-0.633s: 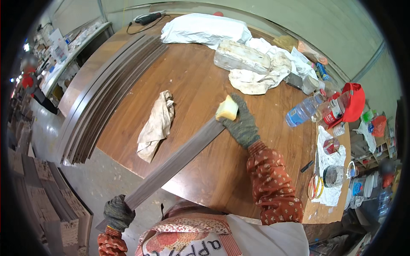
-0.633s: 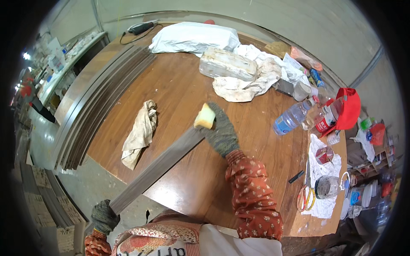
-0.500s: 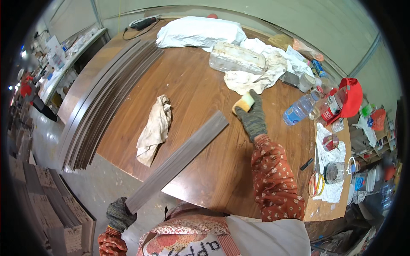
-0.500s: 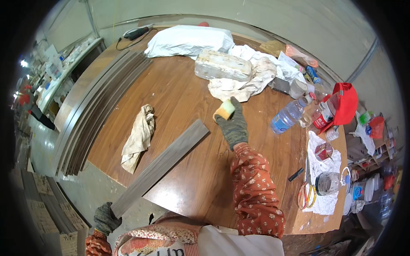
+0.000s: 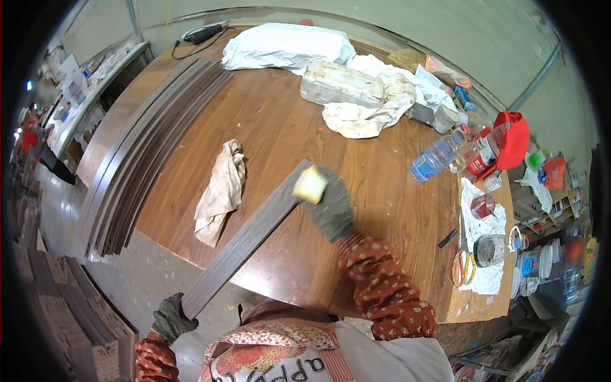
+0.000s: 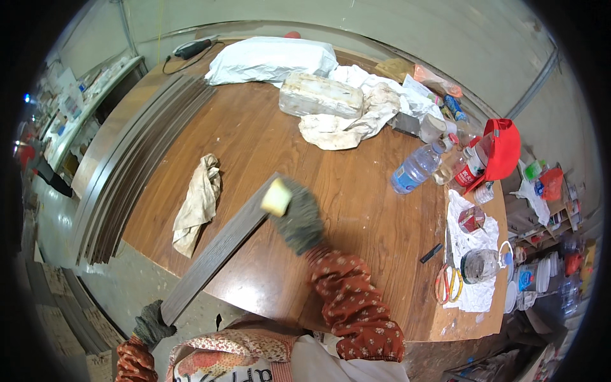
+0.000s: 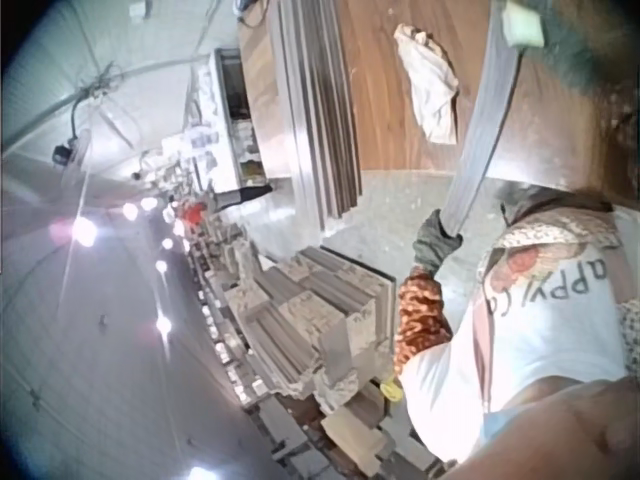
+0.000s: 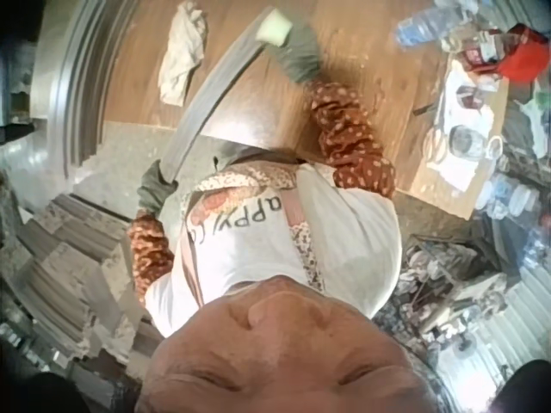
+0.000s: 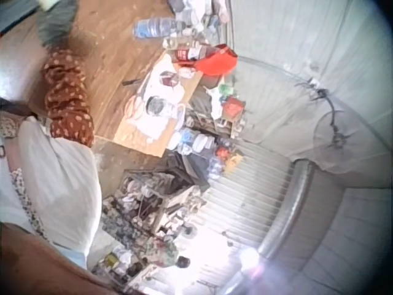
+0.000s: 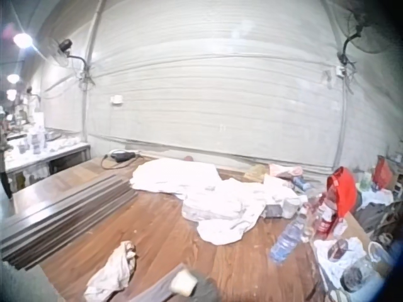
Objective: The person wipes and rubs wooden planks using a sponge and a cloth, then stacks the planks together on the table by hand.
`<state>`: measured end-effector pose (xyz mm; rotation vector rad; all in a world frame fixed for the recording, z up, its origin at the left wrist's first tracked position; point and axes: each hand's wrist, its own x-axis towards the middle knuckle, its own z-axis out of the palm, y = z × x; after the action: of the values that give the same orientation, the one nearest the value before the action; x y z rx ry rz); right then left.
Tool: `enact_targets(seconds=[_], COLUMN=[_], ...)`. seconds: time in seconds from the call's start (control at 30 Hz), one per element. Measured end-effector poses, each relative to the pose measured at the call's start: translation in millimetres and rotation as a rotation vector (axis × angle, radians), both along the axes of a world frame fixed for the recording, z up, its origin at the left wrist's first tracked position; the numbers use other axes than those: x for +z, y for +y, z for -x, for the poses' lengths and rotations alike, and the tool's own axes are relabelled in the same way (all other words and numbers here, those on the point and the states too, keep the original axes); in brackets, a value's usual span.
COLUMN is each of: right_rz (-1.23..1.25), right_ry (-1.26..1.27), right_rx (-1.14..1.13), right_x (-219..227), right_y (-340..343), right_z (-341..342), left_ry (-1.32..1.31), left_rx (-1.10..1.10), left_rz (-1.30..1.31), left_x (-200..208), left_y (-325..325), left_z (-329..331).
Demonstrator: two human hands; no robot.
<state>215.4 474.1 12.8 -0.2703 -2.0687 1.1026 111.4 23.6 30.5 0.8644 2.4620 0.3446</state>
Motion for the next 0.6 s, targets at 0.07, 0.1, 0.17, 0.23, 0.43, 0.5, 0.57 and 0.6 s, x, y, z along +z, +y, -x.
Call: enact_targets(seconds=[0.07,0.1,0.17,0.23,0.43,0.5,0.57,0.6], right_rz=[0.092,-0.273,-0.297,-0.393,-0.230,-0.182,-0.249,-0.305], right_ry=[-0.196,-0.307,-0.031,-0.086,-0.468,-0.140,-0.130,-0.123], right_rx=[0.145,0.092,0.248,0.319,-0.316,-0.505,-0.523,-0.543], right_x=[4,19,30,31,26,20,32,35], right_y=[-54,-83,-127,-132,0,36,37,32], right_z=[-4,-9,-10,-11,-5,-20,-37,-44], left_ry=[-0.086,-0.093,-0.126,-0.161,-0.189,-0.198,-0.235,-0.273], left_rx=[0.013,0.020,-0.011,0.003,0.020,0.025,0.023,0.020], left_rz=[-0.014,-0.015,-0.005,-0.020,0.000,-0.058,-0.030,0.009], left_x=[6,7,22,22,29,34,26,23], left_y=[0,-2,8,12,9,11,6,1], left_z=[1,0,1,1,5,5,9,12])
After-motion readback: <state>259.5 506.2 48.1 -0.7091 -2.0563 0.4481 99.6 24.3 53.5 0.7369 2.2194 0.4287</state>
